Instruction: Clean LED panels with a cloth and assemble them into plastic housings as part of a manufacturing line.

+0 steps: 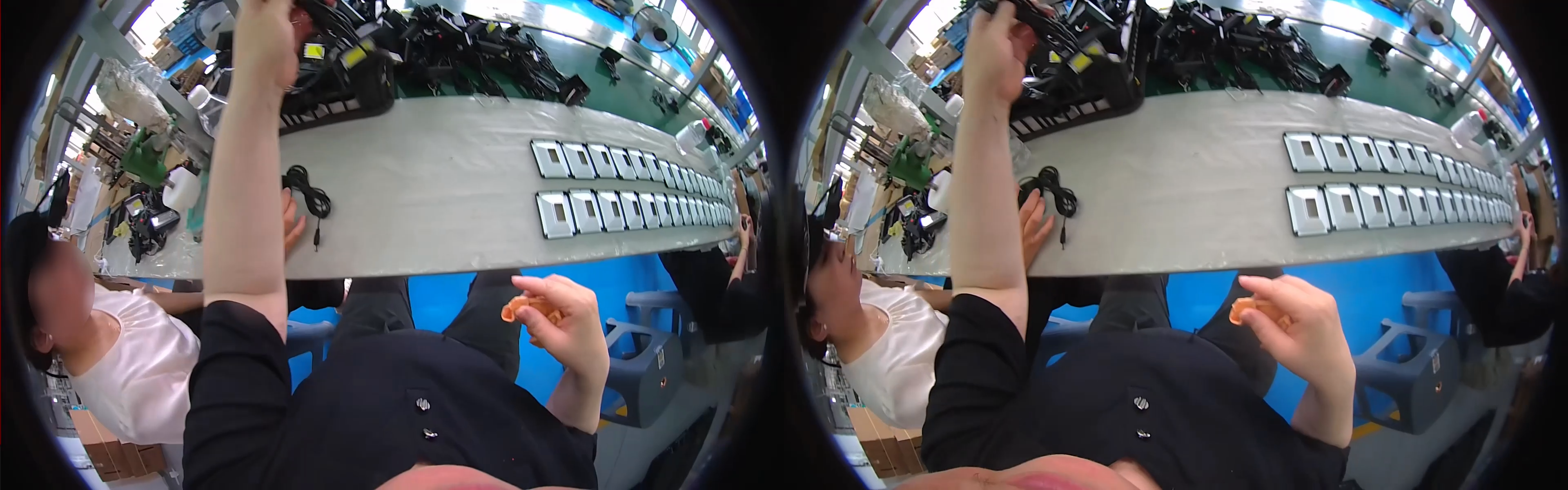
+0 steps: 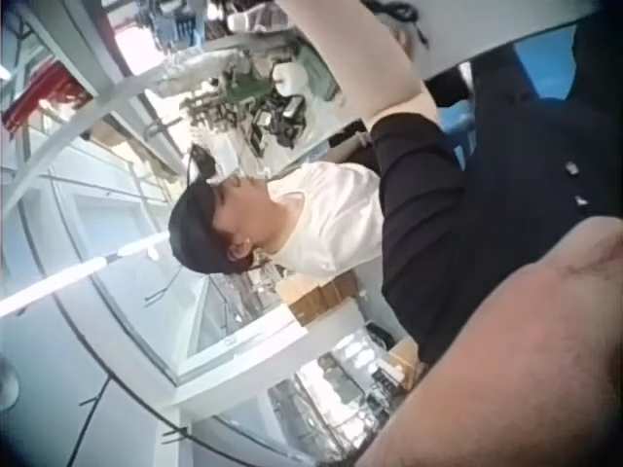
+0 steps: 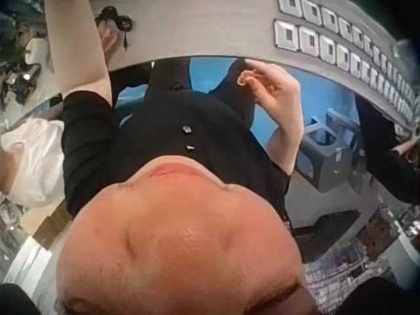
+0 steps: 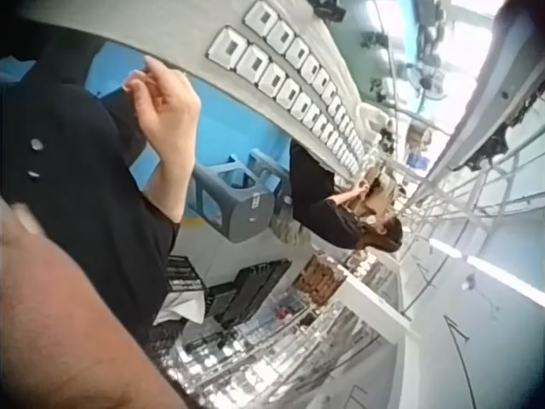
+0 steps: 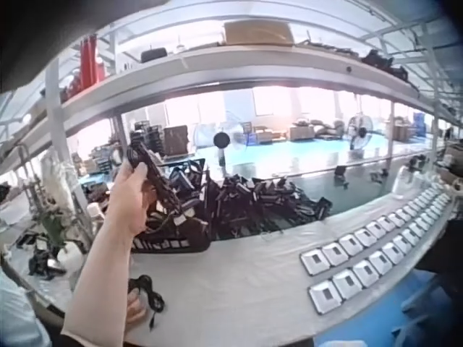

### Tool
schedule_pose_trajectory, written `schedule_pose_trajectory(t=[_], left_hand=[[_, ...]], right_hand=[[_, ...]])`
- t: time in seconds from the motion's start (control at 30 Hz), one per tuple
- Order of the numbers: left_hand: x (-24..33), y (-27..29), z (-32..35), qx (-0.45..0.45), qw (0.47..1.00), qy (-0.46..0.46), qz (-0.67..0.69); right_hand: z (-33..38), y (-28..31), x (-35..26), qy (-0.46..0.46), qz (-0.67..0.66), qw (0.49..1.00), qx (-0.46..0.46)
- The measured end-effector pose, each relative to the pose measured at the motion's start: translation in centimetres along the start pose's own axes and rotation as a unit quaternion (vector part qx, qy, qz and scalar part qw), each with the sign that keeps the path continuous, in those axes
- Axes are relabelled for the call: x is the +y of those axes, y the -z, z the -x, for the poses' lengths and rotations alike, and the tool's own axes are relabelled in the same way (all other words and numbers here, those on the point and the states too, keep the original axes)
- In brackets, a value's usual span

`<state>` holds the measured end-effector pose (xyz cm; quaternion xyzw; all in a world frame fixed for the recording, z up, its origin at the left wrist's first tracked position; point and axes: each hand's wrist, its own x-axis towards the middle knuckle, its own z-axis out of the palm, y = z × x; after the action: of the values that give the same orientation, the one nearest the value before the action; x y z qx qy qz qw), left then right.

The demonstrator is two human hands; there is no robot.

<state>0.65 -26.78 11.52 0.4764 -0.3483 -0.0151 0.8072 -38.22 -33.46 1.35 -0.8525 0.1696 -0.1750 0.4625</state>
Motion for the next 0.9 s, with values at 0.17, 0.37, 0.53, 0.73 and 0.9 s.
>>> schedule_pose_trajectory(t=[0.17, 0.37, 0.53, 0.73, 0.9], left_hand=[[-5.2, 2.2, 9.5, -0.096, 0.952, 0.268, -0.112], [-7.4, 8.0, 14.5, -0.112, 0.84, 0.131, -0.514], [-9.2, 2.8, 11.9, -0.045, 0.861, 0.051, -0.504], [-15.0, 3.4, 9.2, -0.047, 0.943, 0.148, -0.295], [-10.5, 2.4, 8.4, -0.023, 0.987, 0.156, -0.015]], right_hand=[[0.1, -1.0, 1.1, 0.017, 0.03, 0.999, -0.014], [1.0, -1.0, 1.3, -0.065, -0.019, 0.998, -0.015], [0.7, -1.9, 2.3, -0.054, 0.021, 0.998, -0.007], [0.5, -2.0, 1.5, -0.044, 0.014, 0.999, -0.018], [0.0, -1.8, 2.7, -0.074, 0.011, 0.997, -0.013]])
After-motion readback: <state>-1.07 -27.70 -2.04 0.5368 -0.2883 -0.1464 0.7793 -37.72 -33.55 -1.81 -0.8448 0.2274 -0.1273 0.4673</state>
